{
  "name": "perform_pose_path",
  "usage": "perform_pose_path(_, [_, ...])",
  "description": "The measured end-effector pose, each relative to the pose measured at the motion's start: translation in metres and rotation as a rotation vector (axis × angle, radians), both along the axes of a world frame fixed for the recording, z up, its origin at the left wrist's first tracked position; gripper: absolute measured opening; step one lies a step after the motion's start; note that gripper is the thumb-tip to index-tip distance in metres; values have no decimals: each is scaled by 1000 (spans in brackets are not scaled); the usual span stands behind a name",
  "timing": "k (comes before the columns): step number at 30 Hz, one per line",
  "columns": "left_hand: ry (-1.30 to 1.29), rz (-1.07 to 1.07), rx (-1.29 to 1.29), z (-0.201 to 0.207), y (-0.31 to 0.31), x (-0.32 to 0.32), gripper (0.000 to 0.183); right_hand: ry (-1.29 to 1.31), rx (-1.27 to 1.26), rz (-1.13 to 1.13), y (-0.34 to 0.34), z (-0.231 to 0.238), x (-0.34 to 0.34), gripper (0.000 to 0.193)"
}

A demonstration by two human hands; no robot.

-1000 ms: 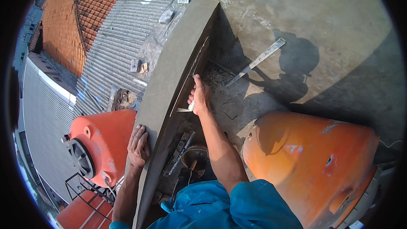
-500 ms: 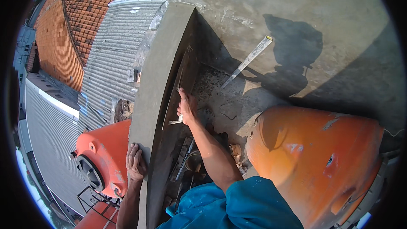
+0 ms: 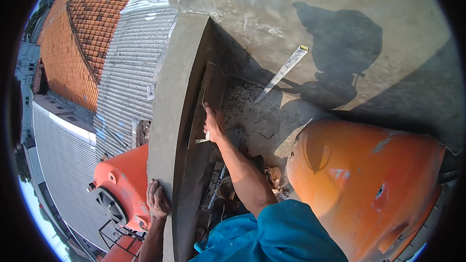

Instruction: Applying and smoothing plaster or cement on the top edge of a concrete wall using a hand trowel.

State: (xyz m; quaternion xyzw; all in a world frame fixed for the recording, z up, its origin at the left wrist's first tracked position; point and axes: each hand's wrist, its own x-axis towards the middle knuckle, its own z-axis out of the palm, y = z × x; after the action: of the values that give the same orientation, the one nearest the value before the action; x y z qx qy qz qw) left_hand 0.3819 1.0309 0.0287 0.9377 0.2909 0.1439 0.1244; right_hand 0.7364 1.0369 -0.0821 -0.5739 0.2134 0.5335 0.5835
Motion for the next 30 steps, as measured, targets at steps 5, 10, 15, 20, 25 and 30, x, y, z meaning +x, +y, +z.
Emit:
perform_pose_path(5, [-7, -21, 22, 3, 0, -3, 29, -135, 207, -63, 39, 78, 76, 45])
perform_pose_path(10, [34, -19, 21, 4, 0, 2, 29, -115, 74, 28, 55, 50, 87, 44])
perform_pose_path(15, [28, -15, -1, 6, 1, 4, 27, -66, 8, 22, 27, 17, 77, 45])
perform_pose_path(20, [33, -19, 30, 4, 1, 0, 25, -199, 151, 18, 44, 80, 99, 44])
perform_pose_path(25, [47, -18, 4, 7, -2, 0, 27, -188, 111, 99, 48, 78, 103, 44])
perform_pose_path(30, [10, -41, 23, 4, -1, -4, 26, -72, 16, 63, 28, 45, 103, 45])
